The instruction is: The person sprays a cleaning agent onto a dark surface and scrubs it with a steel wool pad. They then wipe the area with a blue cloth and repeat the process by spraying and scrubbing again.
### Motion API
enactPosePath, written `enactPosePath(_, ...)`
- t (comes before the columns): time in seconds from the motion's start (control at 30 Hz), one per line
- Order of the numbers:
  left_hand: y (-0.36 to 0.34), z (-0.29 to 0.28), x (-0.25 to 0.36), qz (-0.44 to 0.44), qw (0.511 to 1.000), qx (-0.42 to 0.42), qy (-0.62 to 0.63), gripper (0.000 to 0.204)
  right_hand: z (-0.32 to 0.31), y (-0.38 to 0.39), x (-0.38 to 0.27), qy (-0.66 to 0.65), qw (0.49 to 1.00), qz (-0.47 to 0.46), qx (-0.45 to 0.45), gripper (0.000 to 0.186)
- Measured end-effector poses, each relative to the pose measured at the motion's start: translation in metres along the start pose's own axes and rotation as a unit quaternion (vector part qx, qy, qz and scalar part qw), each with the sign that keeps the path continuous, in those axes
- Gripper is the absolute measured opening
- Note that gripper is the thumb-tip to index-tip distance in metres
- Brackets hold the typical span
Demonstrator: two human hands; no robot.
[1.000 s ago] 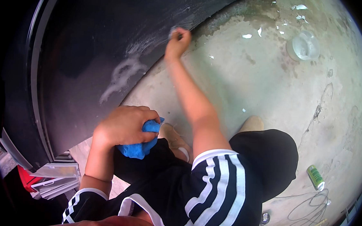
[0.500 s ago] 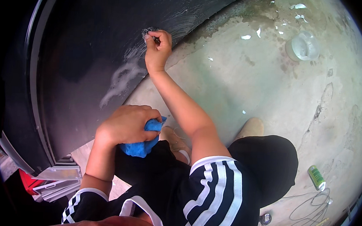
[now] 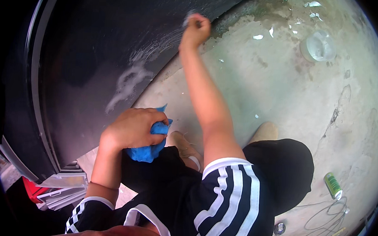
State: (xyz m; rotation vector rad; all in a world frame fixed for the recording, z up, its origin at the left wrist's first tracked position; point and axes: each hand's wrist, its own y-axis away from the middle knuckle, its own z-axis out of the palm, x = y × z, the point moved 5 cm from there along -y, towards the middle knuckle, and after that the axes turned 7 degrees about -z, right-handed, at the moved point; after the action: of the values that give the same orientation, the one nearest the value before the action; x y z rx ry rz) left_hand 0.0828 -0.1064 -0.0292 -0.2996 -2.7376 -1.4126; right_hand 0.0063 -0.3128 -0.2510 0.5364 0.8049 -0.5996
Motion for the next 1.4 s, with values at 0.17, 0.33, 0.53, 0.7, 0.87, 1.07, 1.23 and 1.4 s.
enactPosePath(0.17, -0.005, 0.000, 0.009, 0.014, 1.000, -0.023, -0.005, 0.039, 0.000, 0.011, 0.008, 0.042, 0.998, -0.046, -0.012, 0.012)
enactPosePath(0.33, -0.004, -0.002, 0.010, 0.026, 0.999, 0.018, -0.006, 0.030, 0.000, 0.012, 0.000, 0.030, 0.999, -0.027, -0.021, 0.011)
enactPosePath(0.53, -0.003, -0.004, 0.015, 0.027, 1.000, 0.008, -0.009, 0.036, 0.010, 0.039, -0.011, 0.107, 0.992, -0.053, -0.038, 0.013)
enactPosePath(0.7, -0.004, -0.002, 0.014, 0.010, 1.000, -0.005, -0.013, 0.039, -0.006, -0.009, -0.001, -0.031, 0.998, 0.025, 0.046, 0.011)
enactPosePath(0.87, -0.001, -0.001, 0.013, 0.034, 0.999, 0.023, -0.008, 0.030, 0.012, 0.037, -0.008, 0.060, 0.998, -0.006, -0.022, 0.013)
enactPosePath(1.07, 0.001, 0.001, 0.014, 0.014, 1.000, -0.004, -0.019, 0.038, -0.008, -0.013, 0.008, -0.032, 0.998, 0.027, 0.047, 0.014)
enactPosePath(1.23, 0.001, -0.001, 0.016, 0.015, 1.000, -0.002, -0.012, 0.038, 0.015, 0.091, -0.002, 0.039, 0.996, -0.017, -0.084, 0.014)
enactPosePath(1.4, 0.008, 0.002, 0.011, 0.001, 1.000, 0.014, -0.007, 0.038, -0.017, 0.006, 0.023, 0.016, 0.998, 0.023, 0.057, 0.015)
